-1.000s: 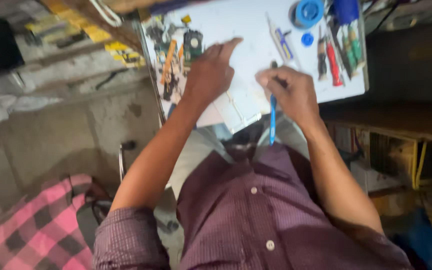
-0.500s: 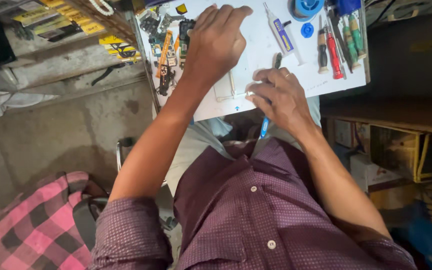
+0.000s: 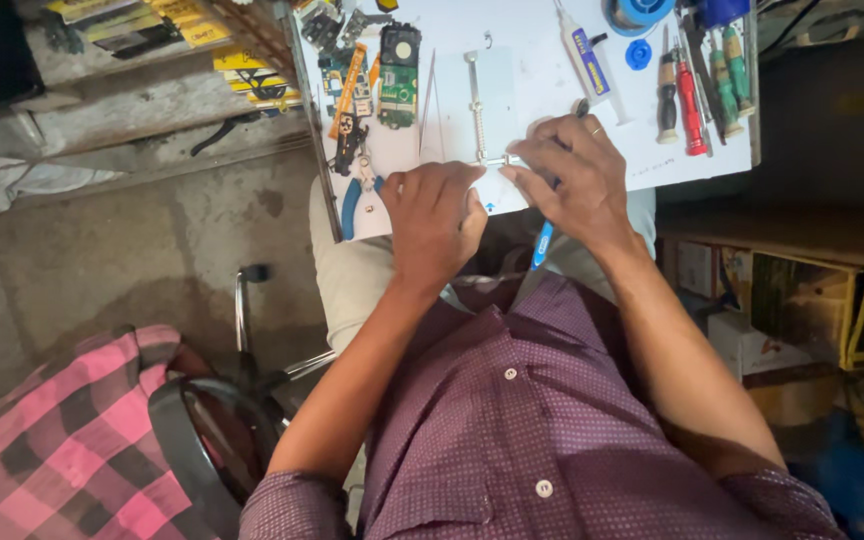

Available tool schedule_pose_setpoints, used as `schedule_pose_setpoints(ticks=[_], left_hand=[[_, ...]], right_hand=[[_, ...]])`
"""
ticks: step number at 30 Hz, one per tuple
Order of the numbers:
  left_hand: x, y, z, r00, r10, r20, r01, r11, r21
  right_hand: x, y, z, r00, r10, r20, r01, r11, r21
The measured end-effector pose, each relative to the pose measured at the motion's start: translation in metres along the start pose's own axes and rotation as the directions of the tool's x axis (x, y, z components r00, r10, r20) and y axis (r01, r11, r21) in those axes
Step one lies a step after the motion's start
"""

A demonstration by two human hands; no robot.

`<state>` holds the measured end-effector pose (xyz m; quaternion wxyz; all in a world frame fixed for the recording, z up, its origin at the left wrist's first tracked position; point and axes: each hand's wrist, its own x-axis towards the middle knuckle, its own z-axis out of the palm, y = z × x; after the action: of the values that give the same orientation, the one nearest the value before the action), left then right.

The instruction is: The person cleans a small electronic component with a toothbrush, applies flux, and uses a soldering iron to rework the component. They then use pliers to adjust the component and continue soldering.

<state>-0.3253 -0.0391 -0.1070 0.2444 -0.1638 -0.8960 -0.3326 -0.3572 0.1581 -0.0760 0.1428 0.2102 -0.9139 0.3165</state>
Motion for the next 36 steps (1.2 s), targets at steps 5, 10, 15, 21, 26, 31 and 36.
schedule_pose_setpoints(ticks=[5, 10, 15, 21, 26, 31, 36], left_hand=[[0.003, -0.005, 0.007, 0.997, 0.045, -0.055, -0.041, 0.997, 0.072], [0.011, -0.004, 0.011, 0.997, 0.053, -0.064, -0.043, 0.988, 0.148], [0.015, 0.0, 0.01, 0.991, 0.084, -0.103, -0.065, 0.983, 0.172], [0.021, 0.007, 0.007, 0.987, 0.106, -0.117, -0.084, 0.98, 0.18], [0.028, 0.011, 0.005, 0.984, 0.127, -0.127, -0.097, 0.969, 0.225], [0.029, 0.014, 0.0, 0.975, 0.15, -0.163, -0.123, 0.978, 0.167], [0.032, 0.018, -0.004, 0.968, 0.161, -0.194, -0.138, 0.982, 0.128]], right_hand=[[0.001, 0.0, -0.005, 0.999, -0.045, -0.03, 0.048, 0.994, 0.101], [0.0, 0.004, -0.007, 0.999, -0.026, -0.02, 0.029, 0.99, 0.135], [0.003, 0.004, -0.009, 0.999, 0.039, -0.012, -0.036, 0.983, 0.182], [-0.032, -0.002, -0.03, 0.969, 0.041, -0.243, 0.008, 0.98, 0.197], [-0.073, -0.01, -0.04, 0.981, 0.064, -0.186, -0.022, 0.975, 0.219], [-0.092, -0.016, -0.035, 0.978, 0.18, -0.109, -0.146, 0.953, 0.266], [-0.105, -0.017, -0.032, 0.933, 0.346, -0.098, -0.312, 0.914, 0.259]])
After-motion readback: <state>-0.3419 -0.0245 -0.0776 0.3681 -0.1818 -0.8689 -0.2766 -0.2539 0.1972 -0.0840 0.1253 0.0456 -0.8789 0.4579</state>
